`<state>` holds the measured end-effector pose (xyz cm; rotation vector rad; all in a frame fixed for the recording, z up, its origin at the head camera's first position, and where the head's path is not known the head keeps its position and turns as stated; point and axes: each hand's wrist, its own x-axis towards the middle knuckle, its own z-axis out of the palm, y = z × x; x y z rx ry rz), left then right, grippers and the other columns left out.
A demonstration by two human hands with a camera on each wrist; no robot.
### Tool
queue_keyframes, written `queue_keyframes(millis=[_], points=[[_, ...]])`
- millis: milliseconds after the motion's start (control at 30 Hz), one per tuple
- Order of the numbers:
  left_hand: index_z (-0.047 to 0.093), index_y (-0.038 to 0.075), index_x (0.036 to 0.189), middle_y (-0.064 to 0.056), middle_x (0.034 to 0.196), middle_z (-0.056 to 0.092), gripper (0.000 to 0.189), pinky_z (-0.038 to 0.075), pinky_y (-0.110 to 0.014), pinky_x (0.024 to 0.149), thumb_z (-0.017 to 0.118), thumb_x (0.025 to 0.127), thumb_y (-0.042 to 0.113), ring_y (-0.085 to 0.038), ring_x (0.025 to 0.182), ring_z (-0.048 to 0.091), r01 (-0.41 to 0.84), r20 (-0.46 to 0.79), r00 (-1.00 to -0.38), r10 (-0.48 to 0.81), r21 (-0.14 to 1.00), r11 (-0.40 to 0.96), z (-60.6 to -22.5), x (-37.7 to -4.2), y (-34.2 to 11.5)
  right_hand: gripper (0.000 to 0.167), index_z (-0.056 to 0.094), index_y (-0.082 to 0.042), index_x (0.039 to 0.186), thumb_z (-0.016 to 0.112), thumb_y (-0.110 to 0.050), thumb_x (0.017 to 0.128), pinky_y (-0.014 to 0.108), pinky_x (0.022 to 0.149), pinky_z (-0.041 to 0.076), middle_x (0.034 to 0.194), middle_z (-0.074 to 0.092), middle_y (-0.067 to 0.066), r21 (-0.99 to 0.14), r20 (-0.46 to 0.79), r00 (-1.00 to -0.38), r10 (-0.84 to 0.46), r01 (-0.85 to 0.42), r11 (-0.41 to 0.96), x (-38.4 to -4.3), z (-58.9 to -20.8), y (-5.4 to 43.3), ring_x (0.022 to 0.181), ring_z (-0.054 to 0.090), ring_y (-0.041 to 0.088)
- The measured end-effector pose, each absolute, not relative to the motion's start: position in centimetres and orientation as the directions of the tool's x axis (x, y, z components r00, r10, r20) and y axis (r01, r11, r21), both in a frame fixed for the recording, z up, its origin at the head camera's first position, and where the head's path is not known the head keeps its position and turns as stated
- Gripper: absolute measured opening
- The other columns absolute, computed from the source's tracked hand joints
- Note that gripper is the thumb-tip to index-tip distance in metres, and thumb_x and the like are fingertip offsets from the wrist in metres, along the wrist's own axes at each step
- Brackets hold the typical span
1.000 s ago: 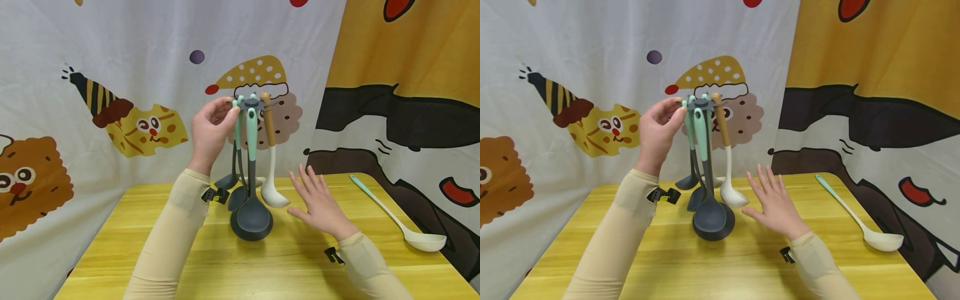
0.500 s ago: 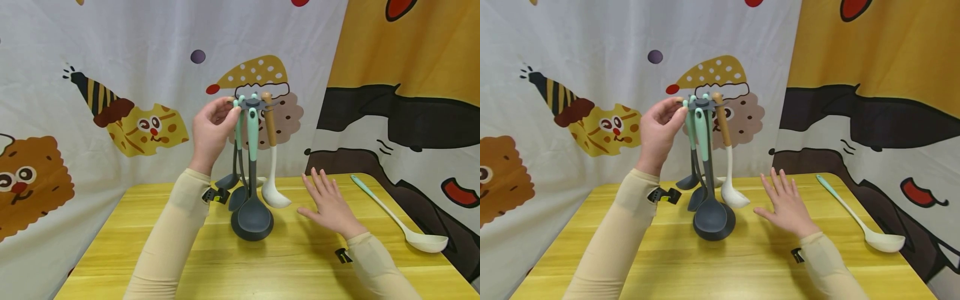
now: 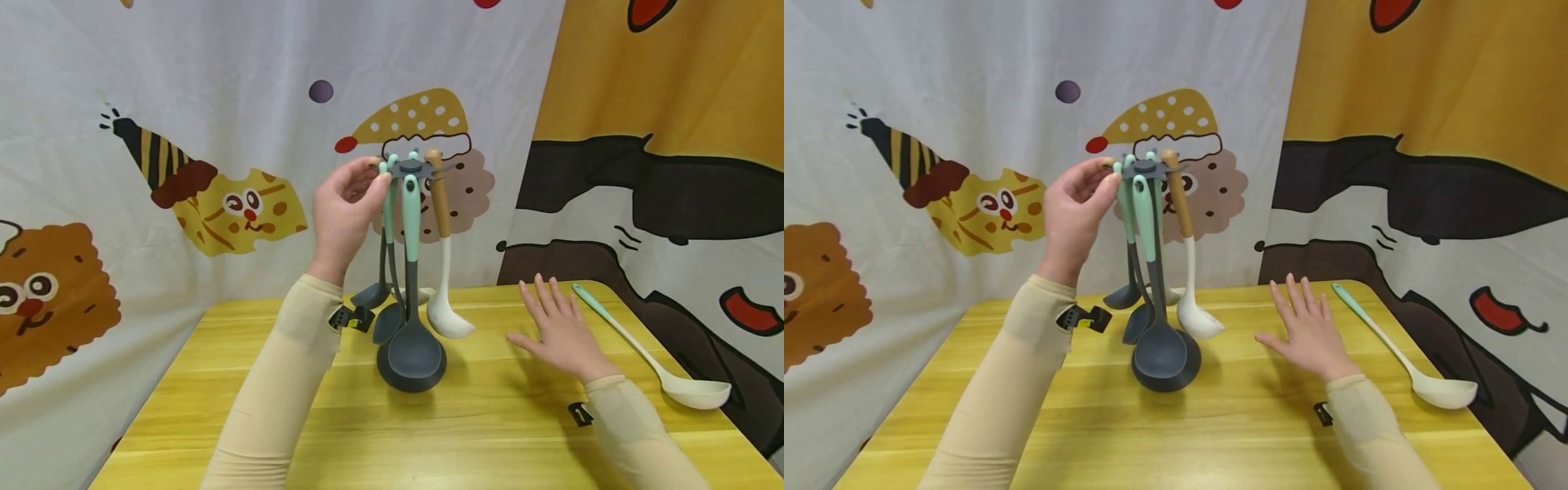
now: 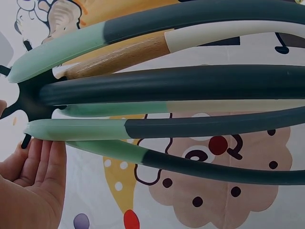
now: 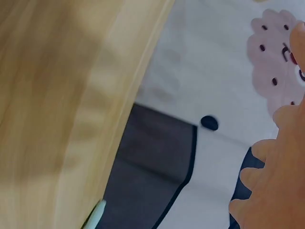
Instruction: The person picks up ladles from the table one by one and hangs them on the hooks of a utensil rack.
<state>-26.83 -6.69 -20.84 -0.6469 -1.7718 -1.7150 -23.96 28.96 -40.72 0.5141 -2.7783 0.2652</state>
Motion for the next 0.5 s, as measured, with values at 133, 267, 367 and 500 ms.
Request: queue_keyframes(millis=[133, 267, 367, 500], points=[[0.068, 0.002, 0.117, -0.011, 0.107, 0.068, 0.031, 0.053, -0.031, 0.089, 0.07, 0.091, 0.018, -0.02, 0.097, 0.065, 0.699, 0.701, -0.711, -0.051, 0.713, 0.055, -20.9, -26.8, -6.7, 0.096, 0.009, -0.011, 0.16, 0.057, -0.06, 0.093, 0.066, 0.112, -0.008, 0.162, -0.003, 0.022, -0.121, 0.316, -0.902, -0.294, -0.346, 0.93, -24.0, -41.2, 30.2, 0.147, -0.013, 0.041], [0.068, 0.002, 0.118, -0.011, 0.107, 0.068, 0.031, 0.053, -0.031, 0.09, 0.07, 0.091, 0.018, -0.02, 0.097, 0.065, 0.699, 0.702, -0.711, -0.053, 0.713, 0.059, -20.8, -26.8, -6.7, 0.095, 0.01, -0.009, 0.159, 0.056, -0.06, 0.093, 0.064, 0.112, -0.012, 0.162, -0.004, 0.023, -0.129, 0.31, -0.911, -0.273, -0.325, 0.937, -24.0, -41.7, 31.3, 0.147, -0.013, 0.042], [0.068, 0.002, 0.118, -0.011, 0.107, 0.068, 0.031, 0.053, -0.031, 0.09, 0.071, 0.091, 0.018, -0.02, 0.097, 0.065, 0.7, 0.703, -0.709, -0.057, 0.711, 0.065, -20.8, -26.7, -6.7, 0.095, 0.01, -0.01, 0.16, 0.055, -0.06, 0.094, 0.065, 0.112, -0.011, 0.162, -0.005, 0.023, -0.132, 0.301, -0.92, -0.252, -0.302, 0.944, -24.0, -42.0, 32.2, 0.146, -0.013, 0.043], [0.068, 0.002, 0.118, -0.011, 0.107, 0.068, 0.031, 0.053, -0.031, 0.09, 0.071, 0.091, 0.018, -0.02, 0.098, 0.065, 0.696, 0.7, -0.712, -0.057, 0.714, 0.067, -20.7, -26.6, -6.7, 0.096, 0.008, -0.011, 0.16, 0.054, -0.062, 0.093, 0.068, 0.11, -0.01, 0.161, -0.007, 0.025, -0.153, 0.265, -0.939, -0.221, -0.267, 0.951, -23.9, -42.1, 33.3, 0.146, -0.013, 0.044]])
